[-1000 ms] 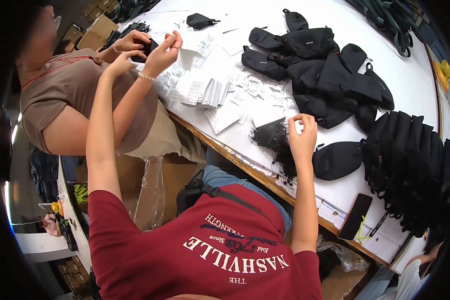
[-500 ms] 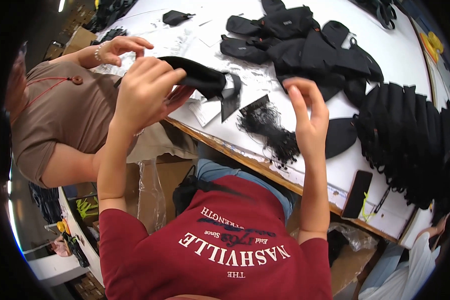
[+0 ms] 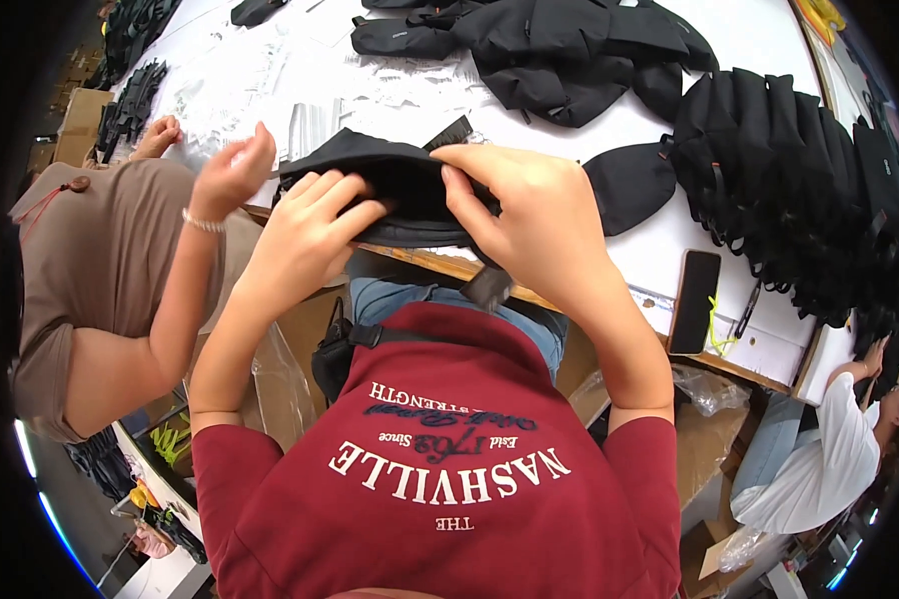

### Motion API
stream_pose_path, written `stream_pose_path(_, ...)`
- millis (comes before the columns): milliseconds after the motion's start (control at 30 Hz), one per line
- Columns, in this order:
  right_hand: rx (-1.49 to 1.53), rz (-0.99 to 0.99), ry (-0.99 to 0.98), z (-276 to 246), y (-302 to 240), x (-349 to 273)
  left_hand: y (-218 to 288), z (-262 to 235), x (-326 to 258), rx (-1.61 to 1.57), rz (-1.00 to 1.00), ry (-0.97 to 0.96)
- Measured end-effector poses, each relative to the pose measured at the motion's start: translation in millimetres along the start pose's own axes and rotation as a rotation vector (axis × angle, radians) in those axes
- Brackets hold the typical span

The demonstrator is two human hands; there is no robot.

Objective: Assembling small black zippered bags with tags and strings.

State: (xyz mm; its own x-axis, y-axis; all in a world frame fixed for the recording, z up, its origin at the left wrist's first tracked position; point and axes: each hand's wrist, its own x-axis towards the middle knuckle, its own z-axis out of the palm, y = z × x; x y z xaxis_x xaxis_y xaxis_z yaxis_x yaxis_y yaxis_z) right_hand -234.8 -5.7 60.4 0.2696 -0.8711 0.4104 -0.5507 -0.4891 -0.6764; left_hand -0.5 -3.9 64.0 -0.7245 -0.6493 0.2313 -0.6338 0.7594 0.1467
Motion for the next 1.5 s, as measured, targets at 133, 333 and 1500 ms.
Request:
stream_pose_path(133,0.221,0.052,0.033,11,10,-3,8,-6,-3,-0.270,0.011,-0.157)
stream_pose_path(333,1.055,0.387,-0.265,19,39,-35,4,-24,-18,-0.671,-0.392,-0.195)
stream_pose_path(1500,0.995,0.598,-0.259,5,-18,-49,2,-33,-41,-0.753,-0.603,0.072)
